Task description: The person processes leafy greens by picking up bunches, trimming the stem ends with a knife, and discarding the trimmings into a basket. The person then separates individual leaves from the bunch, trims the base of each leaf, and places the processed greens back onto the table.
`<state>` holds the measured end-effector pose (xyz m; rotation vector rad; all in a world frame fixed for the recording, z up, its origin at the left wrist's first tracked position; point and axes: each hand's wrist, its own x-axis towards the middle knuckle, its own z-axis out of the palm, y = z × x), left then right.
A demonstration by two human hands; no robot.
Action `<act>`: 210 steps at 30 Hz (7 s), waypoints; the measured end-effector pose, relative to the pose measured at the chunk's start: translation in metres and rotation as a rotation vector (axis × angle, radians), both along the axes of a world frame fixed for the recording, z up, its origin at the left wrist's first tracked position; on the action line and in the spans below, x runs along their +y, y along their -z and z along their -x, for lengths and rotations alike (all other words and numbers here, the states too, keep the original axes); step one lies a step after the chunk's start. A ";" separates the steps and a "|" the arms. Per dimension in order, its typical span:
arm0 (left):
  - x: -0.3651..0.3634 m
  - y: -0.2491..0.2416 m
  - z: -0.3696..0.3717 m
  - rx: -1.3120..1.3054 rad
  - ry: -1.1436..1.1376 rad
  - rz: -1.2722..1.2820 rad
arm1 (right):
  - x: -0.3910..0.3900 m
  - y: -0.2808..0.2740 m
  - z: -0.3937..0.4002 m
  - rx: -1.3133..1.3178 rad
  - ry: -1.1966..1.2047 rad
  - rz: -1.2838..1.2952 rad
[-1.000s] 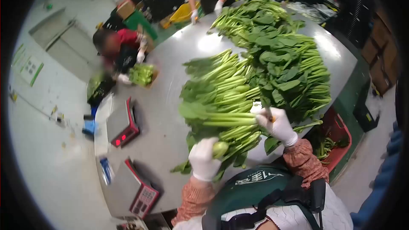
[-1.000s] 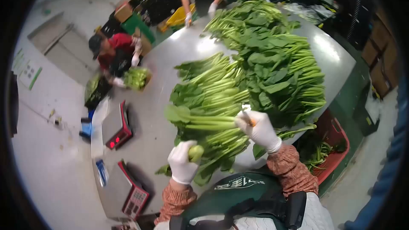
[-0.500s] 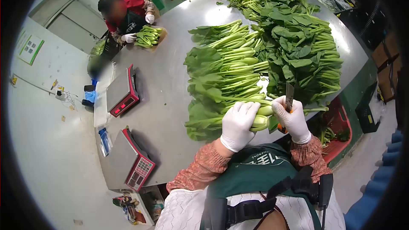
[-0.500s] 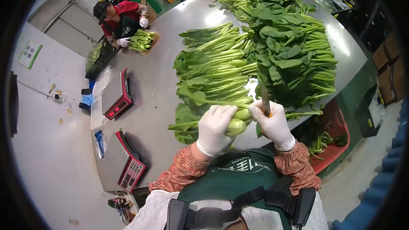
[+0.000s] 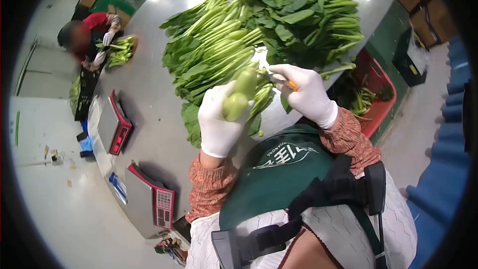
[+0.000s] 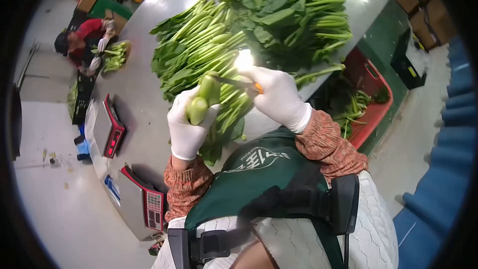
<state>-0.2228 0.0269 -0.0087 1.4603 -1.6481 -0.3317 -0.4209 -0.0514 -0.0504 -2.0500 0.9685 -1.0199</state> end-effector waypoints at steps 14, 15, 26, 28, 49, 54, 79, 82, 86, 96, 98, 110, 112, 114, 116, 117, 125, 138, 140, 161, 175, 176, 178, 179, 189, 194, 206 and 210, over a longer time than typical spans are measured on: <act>0.003 -0.005 0.012 0.043 0.183 -0.055 | -0.011 0.045 0.026 0.204 0.066 -0.106; 0.002 -0.006 0.012 0.079 0.198 -0.060 | -0.010 0.041 0.026 0.057 0.045 -0.286; -0.016 -0.008 0.002 -0.341 0.024 0.176 | 0.005 -0.022 0.026 -0.132 -0.178 -0.075; -0.013 -0.011 -0.034 -0.241 -0.163 0.248 | 0.006 -0.037 0.045 -0.119 -0.049 -0.081; 0.072 0.074 -0.247 2.019 -0.122 0.200 | -0.025 0.042 0.074 0.553 0.211 -0.019; 0.078 0.106 -0.275 1.924 -0.307 0.120 | -0.026 0.052 0.055 0.584 0.142 -0.024; -0.076 0.081 -0.258 1.160 -0.198 -0.229 | -0.082 0.124 -0.049 0.271 -0.165 -0.278; -0.057 0.058 -0.135 0.113 0.061 -0.438 | -0.074 0.059 -0.052 -0.020 -0.204 -0.775; -0.050 0.053 -0.051 -0.253 0.117 -0.179 | -0.050 0.018 -0.054 -0.259 -0.212 -0.626; -0.031 0.024 -0.015 -0.007 0.062 -0.321 | -0.017 0.008 -0.016 0.062 0.027 -0.061; -0.028 0.021 -0.005 0.014 0.062 -0.337 | -0.013 0.008 -0.012 0.076 0.061 -0.075; -0.023 0.017 -0.003 0.480 0.237 -0.646 | -0.016 0.040 0.024 -0.260 -0.047 -0.816; -0.029 0.022 -0.002 0.569 0.250 -0.659 | -0.017 0.015 0.015 -0.368 -0.131 -0.789; -0.031 0.025 -0.001 0.587 0.260 -0.615 | -0.014 -0.006 0.006 -0.503 -0.279 -0.721; -0.033 0.012 -0.003 0.711 0.270 -0.649 | -0.016 0.005 -0.006 -0.303 -0.238 -0.437; -0.033 0.006 -0.008 0.774 0.269 -0.665 | -0.017 0.019 -0.013 -0.333 -0.240 -0.361; -0.043 0.017 -0.137 2.020 0.223 0.044 | -0.027 0.013 0.016 -0.402 0.003 -0.615; -0.008 0.044 -0.158 2.225 0.117 0.193 | -0.020 0.042 -0.003 -0.282 -0.110 -0.712; -0.005 0.049 -0.160 2.237 0.114 0.234 | -0.022 0.043 -0.006 -0.209 -0.101 -0.743; -0.014 0.040 -0.103 1.543 0.269 -0.443 | -0.017 -0.028 0.041 -0.369 -0.023 -0.552; -0.018 0.029 -0.105 1.441 0.197 -0.326 | -0.014 -0.067 0.062 -0.307 -0.186 -0.454; -0.019 0.030 -0.106 1.458 0.225 -0.323 | -0.015 -0.065 0.056 -0.336 -0.152 -0.481; -0.020 0.027 -0.097 1.528 0.338 -0.299 | -0.019 -0.061 0.041 -0.249 -0.154 -0.555; -0.020 0.026 -0.094 1.538 0.434 -0.284 | -0.021 -0.050 0.031 -0.189 -0.196 -0.572; -0.021 0.028 -0.061 1.230 0.398 -0.319 | -0.015 -0.021 -0.053 -0.149 -0.415 -0.603; -0.018 0.030 -0.064 1.305 0.445 -0.359 | -0.014 -0.026 -0.046 -0.272 -0.433 -0.832; -0.036 0.044 -0.093 1.164 0.359 -0.553 | -0.065 -0.025 -0.003 0.179 -0.221 -0.074; -0.028 0.058 -0.167 1.818 0.356 -0.453 | -0.077 -0.040 0.079 0.334 -0.018 -0.119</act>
